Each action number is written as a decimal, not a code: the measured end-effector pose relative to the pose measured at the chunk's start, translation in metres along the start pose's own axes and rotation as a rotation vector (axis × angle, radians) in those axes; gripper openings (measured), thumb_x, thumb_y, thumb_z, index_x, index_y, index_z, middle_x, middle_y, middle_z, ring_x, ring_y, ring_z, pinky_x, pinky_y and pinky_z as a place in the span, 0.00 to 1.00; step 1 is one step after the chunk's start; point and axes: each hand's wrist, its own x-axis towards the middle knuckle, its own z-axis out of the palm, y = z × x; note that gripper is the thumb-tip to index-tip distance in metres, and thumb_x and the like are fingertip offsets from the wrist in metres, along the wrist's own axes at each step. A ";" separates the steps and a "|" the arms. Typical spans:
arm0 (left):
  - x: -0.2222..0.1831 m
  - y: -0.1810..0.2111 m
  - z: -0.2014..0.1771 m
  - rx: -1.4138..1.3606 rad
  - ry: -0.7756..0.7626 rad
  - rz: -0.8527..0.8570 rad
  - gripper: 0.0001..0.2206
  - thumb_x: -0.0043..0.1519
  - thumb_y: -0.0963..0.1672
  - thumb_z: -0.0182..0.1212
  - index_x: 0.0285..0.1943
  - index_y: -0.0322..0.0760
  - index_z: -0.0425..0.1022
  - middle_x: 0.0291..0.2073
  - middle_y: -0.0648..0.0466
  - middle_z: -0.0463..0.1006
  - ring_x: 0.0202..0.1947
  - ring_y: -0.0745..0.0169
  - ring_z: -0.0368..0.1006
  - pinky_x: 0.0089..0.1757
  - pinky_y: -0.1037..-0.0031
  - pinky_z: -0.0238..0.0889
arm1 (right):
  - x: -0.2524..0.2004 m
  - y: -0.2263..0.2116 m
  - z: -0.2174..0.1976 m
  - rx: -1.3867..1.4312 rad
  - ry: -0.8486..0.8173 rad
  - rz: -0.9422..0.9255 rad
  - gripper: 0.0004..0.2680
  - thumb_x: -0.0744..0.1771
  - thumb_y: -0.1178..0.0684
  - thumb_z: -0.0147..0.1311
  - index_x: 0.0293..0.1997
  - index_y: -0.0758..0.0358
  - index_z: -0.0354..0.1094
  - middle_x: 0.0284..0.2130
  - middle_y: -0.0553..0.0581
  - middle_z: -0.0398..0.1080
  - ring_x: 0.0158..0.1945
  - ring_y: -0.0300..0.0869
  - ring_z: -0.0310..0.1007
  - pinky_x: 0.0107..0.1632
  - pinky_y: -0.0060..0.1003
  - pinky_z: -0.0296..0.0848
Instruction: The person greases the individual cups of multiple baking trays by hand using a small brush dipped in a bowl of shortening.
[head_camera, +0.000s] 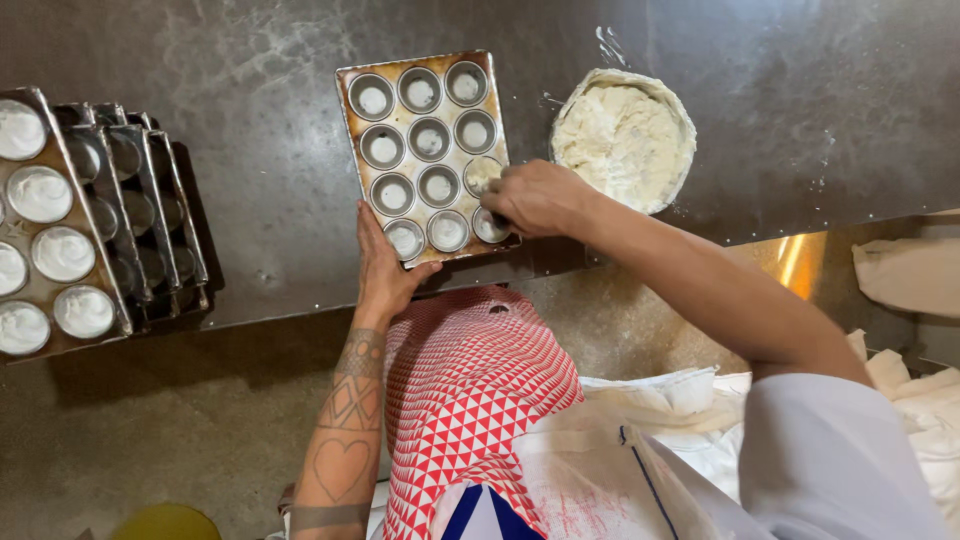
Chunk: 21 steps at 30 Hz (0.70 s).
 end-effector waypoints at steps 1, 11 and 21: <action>0.000 0.001 0.000 -0.001 0.004 -0.004 0.66 0.42 0.45 0.84 0.77 0.21 0.26 0.77 0.30 0.35 0.78 0.36 0.34 0.72 0.60 0.35 | 0.012 0.005 0.008 0.000 -0.002 -0.006 0.09 0.61 0.53 0.60 0.40 0.63 0.72 0.37 0.58 0.76 0.43 0.53 0.76 0.43 0.49 0.76; 0.001 0.009 -0.005 0.016 -0.040 -0.052 0.65 0.43 0.45 0.83 0.77 0.25 0.24 0.78 0.33 0.32 0.78 0.38 0.32 0.71 0.60 0.34 | 0.024 0.034 0.091 1.343 0.738 0.984 0.15 0.72 0.49 0.44 0.37 0.74 0.69 0.21 0.63 0.73 0.18 0.44 0.74 0.23 0.37 0.77; -0.001 0.011 -0.005 -0.013 -0.019 -0.045 0.65 0.41 0.44 0.84 0.77 0.23 0.27 0.78 0.33 0.35 0.78 0.38 0.35 0.71 0.61 0.36 | -0.082 -0.032 0.086 1.930 1.285 0.730 0.21 0.72 0.39 0.38 0.63 0.67 0.64 0.42 0.64 0.76 0.44 0.47 0.78 0.53 0.42 0.78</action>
